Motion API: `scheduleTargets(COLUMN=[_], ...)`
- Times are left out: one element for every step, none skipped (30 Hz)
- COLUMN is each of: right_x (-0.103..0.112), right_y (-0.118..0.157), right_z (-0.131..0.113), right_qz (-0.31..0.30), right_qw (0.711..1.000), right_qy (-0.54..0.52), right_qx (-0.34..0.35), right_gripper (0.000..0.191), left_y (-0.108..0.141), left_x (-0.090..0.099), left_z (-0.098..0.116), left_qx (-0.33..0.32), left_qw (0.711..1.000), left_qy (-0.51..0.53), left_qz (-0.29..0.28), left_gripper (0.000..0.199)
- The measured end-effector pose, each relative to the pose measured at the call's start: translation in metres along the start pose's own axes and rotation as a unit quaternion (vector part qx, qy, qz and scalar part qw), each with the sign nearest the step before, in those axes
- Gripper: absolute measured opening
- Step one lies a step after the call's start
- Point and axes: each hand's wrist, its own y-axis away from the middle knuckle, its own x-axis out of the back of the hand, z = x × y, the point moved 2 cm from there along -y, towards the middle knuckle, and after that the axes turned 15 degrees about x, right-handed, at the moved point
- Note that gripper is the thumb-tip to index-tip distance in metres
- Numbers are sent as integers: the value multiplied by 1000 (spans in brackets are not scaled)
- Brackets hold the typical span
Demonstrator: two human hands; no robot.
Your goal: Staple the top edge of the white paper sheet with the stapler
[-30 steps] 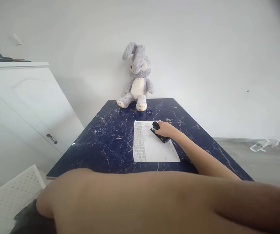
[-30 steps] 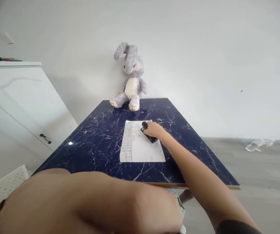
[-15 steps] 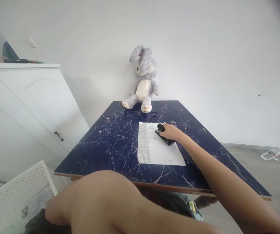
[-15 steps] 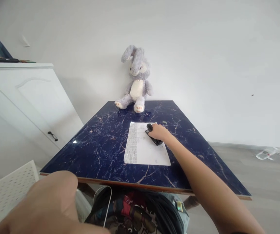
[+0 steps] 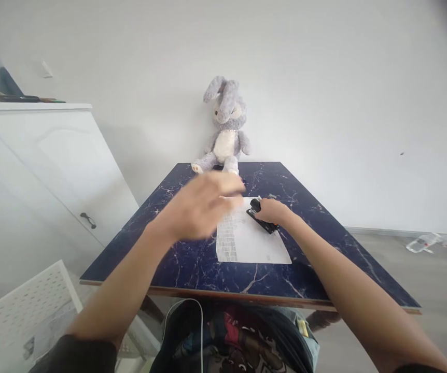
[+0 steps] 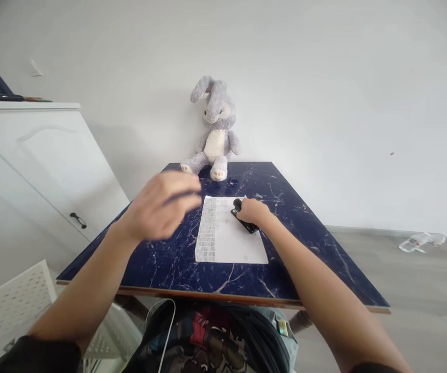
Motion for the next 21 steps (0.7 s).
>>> scheduleTargets(right_x=[3,7,11,15,19,22,25,27,30,32,34,36,38,40,42,45,48,50,53,54,55], right_y=[3,5,8,12,15,18,21,24,27,29,32,35,37,39,41,43,44,44,44,43,41], right_z=[1,3,5,8,12,17,23,30,37,45,52,59,66,72,78,83,88,92,97,102,106], right_qz=[-8,-19,-31,-42,-52,-63,-71,-78,-83,-89,-95,-104,-114,-123,-130,-135,-134,-129,-121,-107,-83], right_qw=[1000,1000,999,998,996,994,991,987,984,981,979,977,975,973,971,969,967,964,962,960,962], right_qy=[2,-1,-8,-18,-31,-47,-63,-79,-91,-100,-106,-114,-121,-130,-141,-153,-167,-182,-198,-209,-209], right_qx=[-11,-23,-36,-49,-64,-81,-98,-114,-128,-139,-145,-147,-146,-143,-140,-138,-139,-142,-144,-150,-153], right_gripper=[43,44,46,48,50,53,55,57,59,61,62,62,62,63,66,70,73,74,73,72,71], left_y=[-9,-14,-14,-10,-2,8,19,29,39,47,53,56,57,56,54,51,48,45,42,40,38], left_x=[-12,-26,-43,-62,-80,-98,-114,-127,-138,-147,-152,-156,-158,-160,-160,-161,-162,-164,-166,-169,-172], left_z=[-18,-38,-59,-80,-99,-117,-131,-144,-153,-159,-162,-163,-161,-157,-150,-141,-130,-118,-105,-92,-79], left_qx=[28,75,120,166,207,238,265,293,311,322,324,322,314,300,281,258,231,208,190,167,146], left_qw=[999,996,988,975,958,943,930,917,907,900,899,900,903,908,914,922,929,937,943,949,955], left_qy=[-18,-37,-62,-90,-115,-131,-143,-153,-156,-151,-139,-123,-104,-83,-62,-40,-20,-1,16,31,41], left_qz=[-18,-37,-75,-117,-159,-191,-212,-222,-238,-250,-259,-267,-274,-280,-285,-287,-287,-282,-274,-265,-254], left_gripper=[29,32,33,32,31,30,31,33,36,37,37,36,35,34,34,34,36,37,39,41,44])
